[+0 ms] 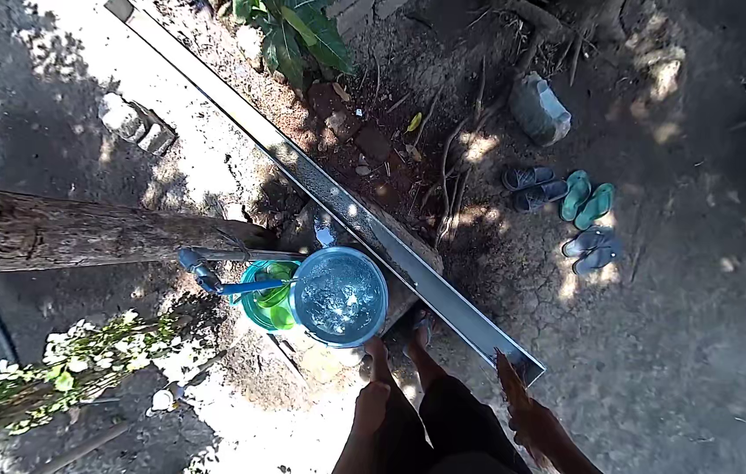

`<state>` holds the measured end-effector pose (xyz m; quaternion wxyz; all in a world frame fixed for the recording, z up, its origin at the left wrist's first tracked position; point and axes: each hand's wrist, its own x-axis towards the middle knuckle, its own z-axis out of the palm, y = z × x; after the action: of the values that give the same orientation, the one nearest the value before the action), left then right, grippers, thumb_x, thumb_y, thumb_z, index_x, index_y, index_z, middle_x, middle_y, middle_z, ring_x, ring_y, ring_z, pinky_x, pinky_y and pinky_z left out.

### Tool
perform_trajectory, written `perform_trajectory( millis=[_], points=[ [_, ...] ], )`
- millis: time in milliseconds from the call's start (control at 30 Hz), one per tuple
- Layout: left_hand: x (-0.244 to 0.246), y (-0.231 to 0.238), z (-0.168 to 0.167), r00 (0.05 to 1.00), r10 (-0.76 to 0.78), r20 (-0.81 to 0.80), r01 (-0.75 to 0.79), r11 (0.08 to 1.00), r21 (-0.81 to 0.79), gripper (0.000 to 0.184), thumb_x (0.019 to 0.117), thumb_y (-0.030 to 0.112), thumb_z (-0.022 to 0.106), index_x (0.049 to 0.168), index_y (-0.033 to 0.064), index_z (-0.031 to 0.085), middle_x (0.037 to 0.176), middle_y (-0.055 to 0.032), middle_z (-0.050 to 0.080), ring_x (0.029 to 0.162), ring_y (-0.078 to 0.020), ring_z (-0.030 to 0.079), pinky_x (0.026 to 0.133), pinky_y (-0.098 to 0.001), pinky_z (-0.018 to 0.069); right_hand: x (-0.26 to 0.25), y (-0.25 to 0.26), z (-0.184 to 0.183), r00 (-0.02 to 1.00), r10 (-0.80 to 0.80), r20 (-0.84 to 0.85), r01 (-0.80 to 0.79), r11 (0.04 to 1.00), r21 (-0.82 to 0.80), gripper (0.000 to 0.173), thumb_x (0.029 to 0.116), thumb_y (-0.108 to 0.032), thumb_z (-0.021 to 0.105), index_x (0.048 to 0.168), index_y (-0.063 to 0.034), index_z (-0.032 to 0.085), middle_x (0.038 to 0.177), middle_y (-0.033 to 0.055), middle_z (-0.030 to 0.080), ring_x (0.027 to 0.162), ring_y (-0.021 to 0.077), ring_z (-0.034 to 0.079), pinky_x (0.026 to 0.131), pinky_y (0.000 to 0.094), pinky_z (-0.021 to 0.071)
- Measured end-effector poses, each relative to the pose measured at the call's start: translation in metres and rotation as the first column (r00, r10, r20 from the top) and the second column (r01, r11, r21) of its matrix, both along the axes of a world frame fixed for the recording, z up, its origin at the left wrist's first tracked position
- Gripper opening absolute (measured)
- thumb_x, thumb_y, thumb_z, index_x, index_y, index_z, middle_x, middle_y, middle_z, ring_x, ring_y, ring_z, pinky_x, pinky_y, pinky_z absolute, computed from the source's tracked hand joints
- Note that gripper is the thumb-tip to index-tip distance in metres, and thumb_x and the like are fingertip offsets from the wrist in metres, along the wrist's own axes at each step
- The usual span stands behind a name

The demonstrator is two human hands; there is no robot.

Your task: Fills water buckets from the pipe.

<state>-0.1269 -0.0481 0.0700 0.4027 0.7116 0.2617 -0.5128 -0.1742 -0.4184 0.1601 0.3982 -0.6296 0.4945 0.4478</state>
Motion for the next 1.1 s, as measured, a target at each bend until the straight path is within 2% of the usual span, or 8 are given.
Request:
perform_trajectory(
  millis=[133, 567, 767, 900, 1033, 1100],
  points=[
    [0.006, -0.001, 0.003, 0.998, -0.045, -0.035, 0.046, 0.999, 0.025, 0.038, 0.1044, 0.036, 0.055, 0.122, 0.0063, 0.07, 0.108, -0.0146, 0.073, 0.101, -0.0275, 0.07, 0.095, -0.0511, 0.0544, 0.003, 0.004, 0.004, 1.0, -0.008, -0.002, 0.008, 1.0, 0.016, 0.044, 0.1061, -0.026, 0.056, 0.138, 0.0045, 0.052, 0.105, 0.0228, 0.071, 0.083, 0.034, 0.072, 0.076, 0.0532, 0.0599],
    [0.001, -0.004, -0.007, 0.999, -0.032, -0.02, 0.032, 0.999, 0.005, 0.037, 0.1043, 0.037, 0.056, 0.12, 0.0065, 0.071, 0.106, -0.0138, 0.073, 0.098, -0.026, 0.07, 0.093, -0.0503, 0.0554, -0.011, -0.002, -0.013, 0.999, -0.021, -0.024, 0.022, 1.0, 0.013, 0.041, 0.1052, -0.026, 0.058, 0.134, 0.0021, 0.054, 0.101, 0.0189, 0.072, 0.079, 0.031, 0.072, 0.07, 0.0513, 0.0612],
    [-0.003, -0.004, -0.008, 0.999, -0.04, -0.003, 0.04, 0.999, 0.011, 0.037, 0.1053, 0.035, 0.055, 0.122, 0.0055, 0.07, 0.108, -0.0143, 0.073, 0.099, -0.0257, 0.071, 0.093, -0.0497, 0.0558, -0.009, -0.008, -0.017, 0.999, -0.015, -0.049, 0.016, 1.0, 0.018, 0.043, 0.1039, -0.027, 0.06, 0.136, 0.0009, 0.054, 0.106, 0.0194, 0.071, 0.084, 0.0313, 0.073, 0.075, 0.0514, 0.0616],
    [-0.007, 0.002, -0.006, 0.999, -0.044, -0.014, 0.044, 0.998, -0.034, 0.036, 0.1063, 0.029, 0.055, 0.126, 0.001, 0.067, 0.111, -0.0176, 0.072, 0.101, -0.0283, 0.07, 0.093, -0.0508, 0.0566, -0.017, -0.014, -0.024, 0.996, 0.027, -0.091, -0.025, 0.999, 0.02, 0.047, 0.1013, -0.033, 0.062, 0.137, -0.0029, 0.055, 0.111, 0.0178, 0.071, 0.09, 0.0304, 0.074, 0.082, 0.0521, 0.0615],
    [-0.007, 0.011, -0.004, 0.997, -0.031, -0.064, 0.03, 0.999, -0.024, 0.037, 0.107, 0.029, 0.054, 0.127, 0.0, 0.065, 0.113, -0.0192, 0.072, 0.1, -0.0297, 0.071, 0.088, -0.0504, 0.0572, -0.016, -0.01, -0.033, 0.999, -0.015, -0.045, 0.017, 0.999, 0.041, 0.047, 0.1008, -0.032, 0.062, 0.137, -0.004, 0.054, 0.108, 0.0172, 0.071, 0.086, 0.0288, 0.073, 0.079, 0.0499, 0.0612],
    [-0.006, 0.015, -0.003, 0.997, -0.031, -0.077, 0.031, 1.0, -0.001, 0.037, 0.1072, 0.029, 0.053, 0.126, 0.0003, 0.066, 0.112, -0.0186, 0.072, 0.1, -0.0288, 0.07, 0.087, -0.0492, 0.0565, -0.012, -0.007, -0.03, 1.0, -0.008, 0.006, 0.007, 0.998, 0.06, 0.046, 0.1009, -0.031, 0.063, 0.136, -0.0017, 0.055, 0.109, 0.0183, 0.071, 0.09, 0.029, 0.073, 0.083, 0.0503, 0.0605]
  ],
)
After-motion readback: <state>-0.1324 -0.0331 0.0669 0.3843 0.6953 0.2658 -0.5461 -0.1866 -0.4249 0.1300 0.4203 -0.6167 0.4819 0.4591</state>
